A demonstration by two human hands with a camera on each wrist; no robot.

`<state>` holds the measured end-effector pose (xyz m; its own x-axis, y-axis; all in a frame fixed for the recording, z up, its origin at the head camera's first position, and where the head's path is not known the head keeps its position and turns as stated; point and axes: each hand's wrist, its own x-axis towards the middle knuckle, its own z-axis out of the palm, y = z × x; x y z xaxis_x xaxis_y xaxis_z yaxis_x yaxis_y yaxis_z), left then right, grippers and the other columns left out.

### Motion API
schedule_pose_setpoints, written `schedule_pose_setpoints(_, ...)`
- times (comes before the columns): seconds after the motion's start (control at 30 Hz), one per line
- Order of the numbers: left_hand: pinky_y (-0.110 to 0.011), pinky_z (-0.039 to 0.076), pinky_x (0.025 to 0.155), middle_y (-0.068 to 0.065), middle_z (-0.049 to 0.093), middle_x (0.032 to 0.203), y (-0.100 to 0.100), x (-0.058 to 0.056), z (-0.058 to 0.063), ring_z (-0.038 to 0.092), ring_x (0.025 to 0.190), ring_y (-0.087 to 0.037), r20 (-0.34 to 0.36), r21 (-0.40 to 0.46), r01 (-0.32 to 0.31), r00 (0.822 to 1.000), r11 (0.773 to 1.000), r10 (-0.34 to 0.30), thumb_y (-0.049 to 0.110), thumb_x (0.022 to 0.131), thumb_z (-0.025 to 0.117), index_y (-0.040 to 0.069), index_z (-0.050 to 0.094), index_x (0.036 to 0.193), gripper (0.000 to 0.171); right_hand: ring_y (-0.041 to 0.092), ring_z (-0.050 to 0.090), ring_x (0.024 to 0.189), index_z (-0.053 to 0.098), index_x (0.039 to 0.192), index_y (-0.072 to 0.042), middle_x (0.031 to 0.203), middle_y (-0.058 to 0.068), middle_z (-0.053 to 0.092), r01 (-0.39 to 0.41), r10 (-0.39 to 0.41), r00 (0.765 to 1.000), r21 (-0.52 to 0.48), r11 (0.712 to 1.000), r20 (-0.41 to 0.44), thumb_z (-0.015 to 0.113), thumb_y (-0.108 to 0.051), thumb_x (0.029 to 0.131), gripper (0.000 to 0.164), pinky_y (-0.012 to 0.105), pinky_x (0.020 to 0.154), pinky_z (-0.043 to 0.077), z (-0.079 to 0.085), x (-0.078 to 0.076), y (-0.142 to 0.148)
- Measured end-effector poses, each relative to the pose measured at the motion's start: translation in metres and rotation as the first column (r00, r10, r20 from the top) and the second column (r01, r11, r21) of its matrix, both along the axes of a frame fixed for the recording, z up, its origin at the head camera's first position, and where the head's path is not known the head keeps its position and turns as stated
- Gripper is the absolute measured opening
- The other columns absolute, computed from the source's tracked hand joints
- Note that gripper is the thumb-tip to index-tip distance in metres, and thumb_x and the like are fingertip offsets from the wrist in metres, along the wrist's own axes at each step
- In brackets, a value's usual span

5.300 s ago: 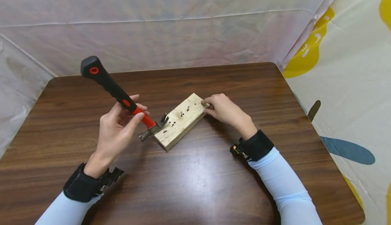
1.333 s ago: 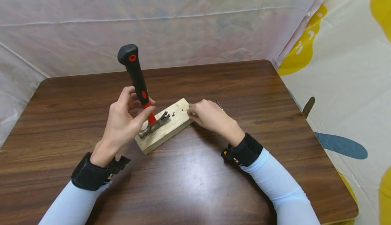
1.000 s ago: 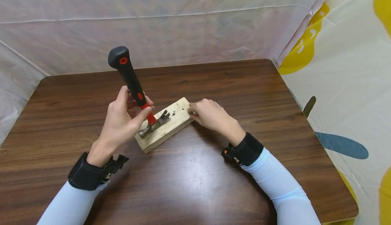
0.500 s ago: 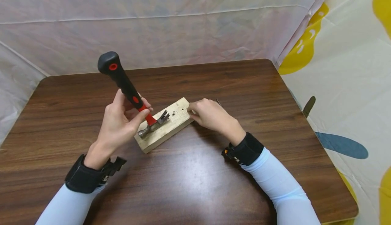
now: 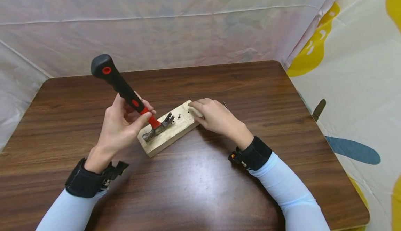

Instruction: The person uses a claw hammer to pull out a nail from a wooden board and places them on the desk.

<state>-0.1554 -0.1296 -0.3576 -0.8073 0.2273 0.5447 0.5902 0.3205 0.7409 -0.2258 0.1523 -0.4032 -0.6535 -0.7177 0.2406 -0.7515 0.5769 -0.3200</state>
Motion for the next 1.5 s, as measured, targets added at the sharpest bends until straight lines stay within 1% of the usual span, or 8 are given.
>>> schedule_pose_setpoints(0.2, -0.026, 0.062, 0.071, -0.006, 0.072, 0.097, -0.003, 0.000, 0.000, 0.072, 0.084, -0.018, 0.004, 0.002, 0.021, 1.000, 1.000, -0.021, -0.015, 0.086, 0.075, -0.001, 0.050, 0.118, 0.043, 0.028, 0.068, 0.103, 0.053, 0.146, -0.004, 0.117, 0.016, 0.068, -0.076, 0.077, 0.997, -0.125, 0.989, 0.008, 0.078, -0.005, 0.092, 0.060, 0.038, 0.084, 0.058, 0.002, 0.003, -0.005)
schedule_pose_setpoints(0.37, -0.026, 0.061, 0.070, -0.006, 0.072, 0.096, -0.005, 0.000, 0.000, 0.072, 0.083, -0.020, -0.008, 0.002, 0.044, 0.999, 0.999, -0.044, -0.016, 0.085, 0.075, -0.002, 0.051, 0.117, 0.042, 0.023, 0.068, 0.094, 0.056, 0.143, -0.004, 0.112, 0.014, 0.068, -0.166, 0.167, 0.986, -0.193, 0.967, -0.012, 0.076, -0.002, 0.092, 0.054, 0.033, 0.077, 0.058, 0.002, 0.008, -0.011)
schedule_pose_setpoints(0.47, -0.024, 0.061, 0.067, -0.005, 0.073, 0.096, -0.006, 0.000, 0.001, 0.072, 0.081, -0.020, -0.007, -0.002, 0.049, 0.999, 0.999, -0.050, -0.015, 0.085, 0.075, -0.002, 0.052, 0.115, 0.040, 0.020, 0.068, 0.090, 0.059, 0.140, -0.005, 0.114, 0.012, 0.068, -0.193, 0.191, 0.981, -0.202, 0.960, -0.032, 0.075, -0.002, 0.093, 0.050, 0.032, 0.075, 0.057, 0.002, 0.010, -0.014)
schedule_pose_setpoints(0.63, -0.025, 0.060, 0.066, -0.004, 0.073, 0.096, -0.010, -0.001, 0.003, 0.071, 0.082, -0.015, 0.015, 0.009, 0.070, 0.997, 0.998, -0.070, -0.015, 0.086, 0.074, -0.002, 0.053, 0.114, 0.038, 0.021, 0.069, 0.090, 0.061, 0.138, -0.005, 0.117, 0.012, 0.068, -0.208, 0.206, 0.978, -0.206, 0.956, -0.030, 0.075, -0.002, 0.093, 0.047, 0.031, 0.075, 0.057, -0.001, 0.011, -0.017)
schedule_pose_setpoints(0.87, -0.028, 0.062, 0.066, -0.007, 0.072, 0.096, -0.020, -0.005, 0.005, 0.072, 0.085, -0.021, 0.076, 0.038, 0.154, 0.985, 0.987, -0.157, -0.017, 0.084, 0.075, -0.003, 0.055, 0.113, 0.038, 0.023, 0.069, 0.095, 0.061, 0.139, -0.007, 0.120, 0.012, 0.069, -0.212, 0.214, 0.977, -0.180, 0.961, -0.009, 0.074, -0.004, 0.094, 0.047, 0.033, 0.079, 0.058, 0.000, 0.013, -0.019)
schedule_pose_setpoints(1.03, -0.029, 0.062, 0.064, -0.010, 0.072, 0.097, -0.025, -0.008, 0.005, 0.072, 0.086, -0.025, 0.062, 0.055, 0.223, 0.972, 0.973, -0.226, -0.019, 0.084, 0.073, -0.005, 0.055, 0.113, 0.037, 0.024, 0.069, 0.102, 0.059, 0.142, -0.007, 0.122, 0.012, 0.068, -0.218, 0.219, 0.976, -0.167, 0.962, -0.015, 0.075, -0.005, 0.094, 0.051, 0.035, 0.085, 0.058, 0.002, 0.014, -0.021)
schedule_pose_setpoints(1.2, -0.030, 0.062, 0.065, -0.013, 0.072, 0.097, -0.028, -0.011, 0.004, 0.072, 0.087, -0.027, 0.052, 0.069, 0.271, 0.960, 0.960, -0.275, -0.020, 0.084, 0.072, -0.007, 0.052, 0.110, 0.035, 0.025, 0.068, 0.102, 0.056, 0.145, -0.007, 0.122, 0.013, 0.068, -0.235, 0.238, 0.971, -0.211, 0.949, -0.012, 0.075, -0.003, 0.094, 0.055, 0.033, 0.083, 0.057, 0.000, 0.013, -0.026)
schedule_pose_setpoints(1.5, -0.032, 0.063, 0.068, -0.016, 0.070, 0.095, -0.032, -0.010, 0.006, 0.073, 0.089, -0.028, 0.077, 0.135, 0.309, 0.944, 0.941, -0.321, -0.028, 0.080, 0.069, -0.008, 0.048, 0.106, 0.038, 0.019, 0.063, 0.114, 0.062, 0.135, -0.002, 0.125, 0.010, 0.067, -0.259, 0.272, 0.962, -0.252, 0.932, 0.017, 0.075, -0.001, 0.093, 0.044, 0.030, 0.095, 0.053, 0.002, 0.014, -0.040)
